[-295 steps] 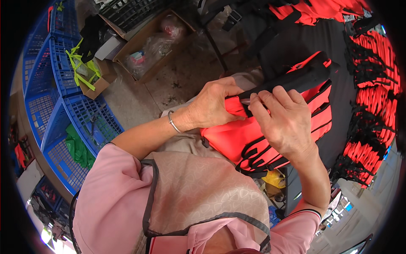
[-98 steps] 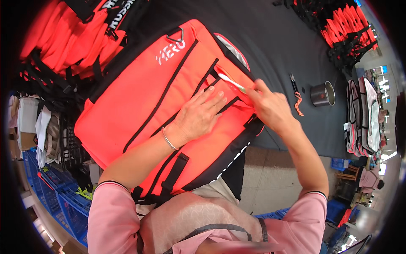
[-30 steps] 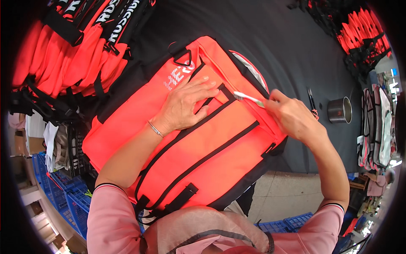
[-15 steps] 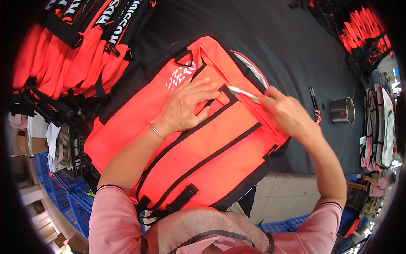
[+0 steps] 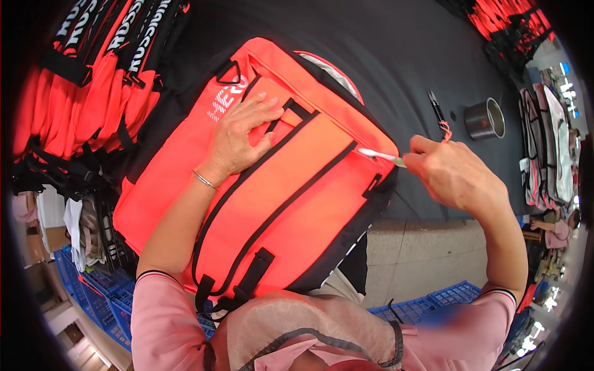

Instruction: The recorder is assembling and cleaning backpacks at a manufacturing workbench, using a toothbrush to clean edges and a small tool to trim excess material.

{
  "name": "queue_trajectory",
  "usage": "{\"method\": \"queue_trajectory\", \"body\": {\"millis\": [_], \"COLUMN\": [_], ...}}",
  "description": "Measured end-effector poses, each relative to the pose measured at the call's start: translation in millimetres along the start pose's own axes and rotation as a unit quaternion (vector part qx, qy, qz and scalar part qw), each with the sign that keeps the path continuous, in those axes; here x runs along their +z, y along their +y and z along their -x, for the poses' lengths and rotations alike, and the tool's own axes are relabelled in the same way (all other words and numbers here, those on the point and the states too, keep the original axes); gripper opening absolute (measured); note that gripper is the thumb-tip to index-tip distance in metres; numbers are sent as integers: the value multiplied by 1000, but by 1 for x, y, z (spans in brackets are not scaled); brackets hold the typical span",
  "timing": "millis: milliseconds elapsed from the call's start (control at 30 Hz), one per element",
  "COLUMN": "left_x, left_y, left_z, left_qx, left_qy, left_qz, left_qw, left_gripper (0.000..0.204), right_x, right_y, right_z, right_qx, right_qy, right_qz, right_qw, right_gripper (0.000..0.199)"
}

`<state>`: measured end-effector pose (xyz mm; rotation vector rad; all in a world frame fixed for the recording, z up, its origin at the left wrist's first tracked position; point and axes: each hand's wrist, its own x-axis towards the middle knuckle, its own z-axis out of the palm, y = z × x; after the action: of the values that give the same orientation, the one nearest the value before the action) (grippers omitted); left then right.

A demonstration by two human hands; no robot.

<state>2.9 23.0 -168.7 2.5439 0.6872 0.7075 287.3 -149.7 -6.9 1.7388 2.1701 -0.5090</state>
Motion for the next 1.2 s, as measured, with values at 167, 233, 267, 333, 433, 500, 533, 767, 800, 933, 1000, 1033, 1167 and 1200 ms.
{"method": "queue_trajectory", "body": {"millis": [167, 233, 267, 333, 433, 500, 533, 767, 800, 933, 1000, 1033, 1167, 1200], "left_x": [9, 4, 0, -13, -52, -84, -94, -130, -132, -131, -136, -137, -154, -161], "left_y": [-17, -21, -21, -20, -19, -24, -39, -65, -67, -79, -65, -57, -27, -18], "left_z": [7, 12, 18, 14, 10, 2, 3, 44, 43, 52, 50, 53, 65, 67], "left_qx": [17, 38, 34, 31, 10, -34, -70, -371, -414, -410, -430, -392, -344, -345], "left_qy": [-7, 9, 38, 65, 204, 228, 220, -35, -79, -99, -85, -38, 32, 38], "left_qz": [-38, -41, -26, -10, -33, -126, -142, -223, -226, -186, -92, -68, 114, 115], "left_qw": [999, 998, 998, 997, 978, 965, 963, 901, 878, 888, 894, 916, 931, 931], "left_gripper": [42, 38, 36, 34, 33, 36, 39, 98, 105, 95, 81, 66, 50, 50], "right_x": [19, 49, 65, 103, 172, 209, 223, 239, 223, 184, 186, 199, 214, 192], "right_y": [11, 26, 33, 44, 87, 126, 146, 158, 128, -60, -120, -133, -148, -157], "right_z": [43, 60, 70, 96, 124, 148, 154, 126, 117, 63, 39, 27, -1, -6], "right_qx": [34, 27, 38, 233, 401, 481, 516, 452, 390, 287, 259, 213, 137, 144], "right_qy": [148, 320, 324, 529, 592, 538, 513, 479, 513, 274, 119, 124, 329, 377], "right_qz": [-64, -142, -134, -233, -330, -292, -261, 3, -36, -582, -640, -671, -794, -797], "right_qw": [986, 936, 936, 782, 617, 627, 635, 753, 764, 710, 714, 700, 493, 449], "right_gripper": [10, 12, 12, 20, 27, 29, 29, 32, 31, 29, 38, 41, 32, 30]}}
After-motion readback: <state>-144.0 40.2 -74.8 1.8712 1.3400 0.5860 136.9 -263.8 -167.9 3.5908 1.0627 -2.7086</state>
